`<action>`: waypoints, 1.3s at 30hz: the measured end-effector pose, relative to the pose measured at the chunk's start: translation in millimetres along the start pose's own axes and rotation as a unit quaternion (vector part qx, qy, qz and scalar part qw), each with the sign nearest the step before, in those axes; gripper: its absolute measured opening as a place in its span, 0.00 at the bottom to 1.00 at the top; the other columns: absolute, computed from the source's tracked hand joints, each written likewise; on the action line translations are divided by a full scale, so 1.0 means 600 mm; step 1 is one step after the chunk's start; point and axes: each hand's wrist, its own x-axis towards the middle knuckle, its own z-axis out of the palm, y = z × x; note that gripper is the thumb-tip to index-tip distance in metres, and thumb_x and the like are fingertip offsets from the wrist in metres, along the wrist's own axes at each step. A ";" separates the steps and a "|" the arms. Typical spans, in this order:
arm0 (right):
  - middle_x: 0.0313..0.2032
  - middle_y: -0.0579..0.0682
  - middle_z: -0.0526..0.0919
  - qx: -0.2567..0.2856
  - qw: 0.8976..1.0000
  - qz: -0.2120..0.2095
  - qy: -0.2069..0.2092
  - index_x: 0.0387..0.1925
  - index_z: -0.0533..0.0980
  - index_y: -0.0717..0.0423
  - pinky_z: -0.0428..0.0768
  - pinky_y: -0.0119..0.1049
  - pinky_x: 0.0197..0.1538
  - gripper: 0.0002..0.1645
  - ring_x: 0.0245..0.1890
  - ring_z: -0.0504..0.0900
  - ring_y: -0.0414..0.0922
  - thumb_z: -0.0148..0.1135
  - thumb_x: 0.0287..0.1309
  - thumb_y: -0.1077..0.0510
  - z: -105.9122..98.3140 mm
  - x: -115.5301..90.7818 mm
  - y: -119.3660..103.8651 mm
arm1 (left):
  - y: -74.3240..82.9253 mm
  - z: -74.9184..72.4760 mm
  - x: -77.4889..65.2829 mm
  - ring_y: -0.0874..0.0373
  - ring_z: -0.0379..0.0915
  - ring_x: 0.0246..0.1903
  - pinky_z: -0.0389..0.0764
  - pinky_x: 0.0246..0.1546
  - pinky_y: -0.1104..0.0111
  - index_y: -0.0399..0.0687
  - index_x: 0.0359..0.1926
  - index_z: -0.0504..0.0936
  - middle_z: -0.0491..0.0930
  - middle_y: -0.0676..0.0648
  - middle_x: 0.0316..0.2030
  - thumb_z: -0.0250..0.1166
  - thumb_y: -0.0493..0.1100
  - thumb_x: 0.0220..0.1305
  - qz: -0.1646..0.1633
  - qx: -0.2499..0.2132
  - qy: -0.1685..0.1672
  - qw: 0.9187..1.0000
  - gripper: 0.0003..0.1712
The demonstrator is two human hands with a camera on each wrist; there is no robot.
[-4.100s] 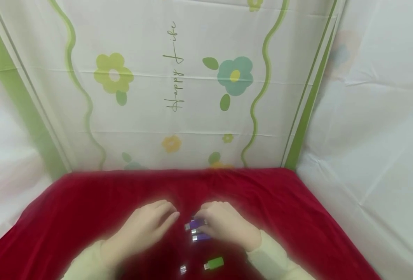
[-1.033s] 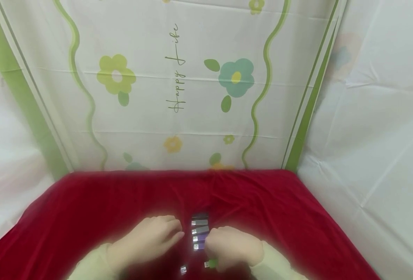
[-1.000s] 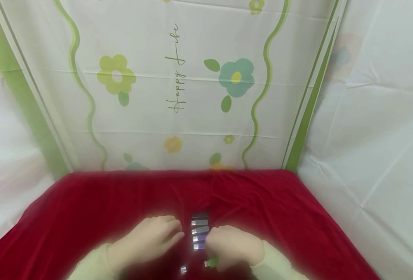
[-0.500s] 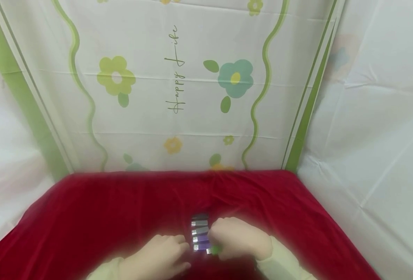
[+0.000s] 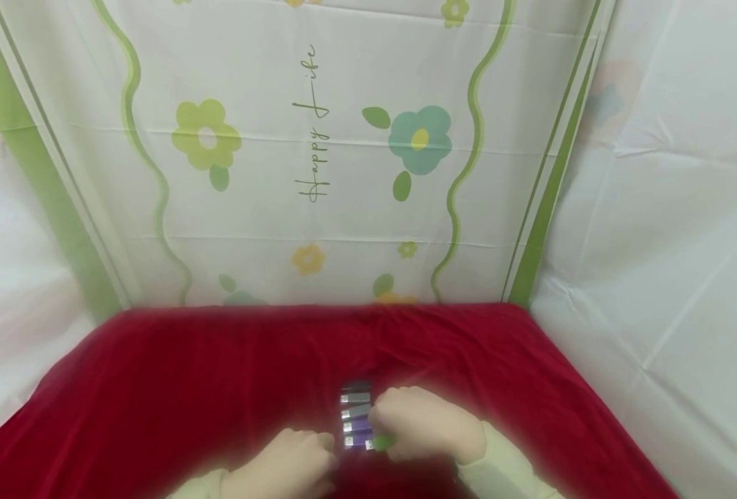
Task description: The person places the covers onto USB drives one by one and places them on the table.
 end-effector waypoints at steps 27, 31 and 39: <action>0.23 0.29 0.69 0.009 1.000 0.009 -0.005 0.22 0.77 0.42 0.67 0.21 0.25 0.14 0.21 0.66 0.28 0.75 0.40 0.61 0.002 0.002 0.002 | -0.007 0.002 -0.001 0.68 0.61 0.14 0.61 0.11 0.76 0.56 0.18 0.74 0.65 0.60 0.17 0.78 0.50 0.44 0.033 0.016 -0.019 0.999 0.18; 0.23 0.29 0.68 0.009 1.000 0.010 -0.004 0.22 0.77 0.42 0.67 0.21 0.24 0.14 0.21 0.66 0.29 0.75 0.40 0.61 0.002 0.002 0.003 | -0.007 0.003 -0.002 0.68 0.60 0.13 0.59 0.10 0.76 0.55 0.18 0.72 0.65 0.59 0.16 0.78 0.50 0.42 0.038 0.026 -0.005 0.999 0.19; 0.24 0.28 0.69 0.005 1.000 0.004 -0.002 0.23 0.77 0.41 0.67 0.21 0.25 0.14 0.22 0.66 0.28 0.75 0.41 0.60 0.003 0.002 0.006 | -0.012 0.006 -0.002 0.72 0.55 0.14 0.59 0.13 0.79 0.55 0.19 0.71 0.63 0.60 0.16 0.75 0.45 0.44 0.037 -0.032 -0.007 0.999 0.18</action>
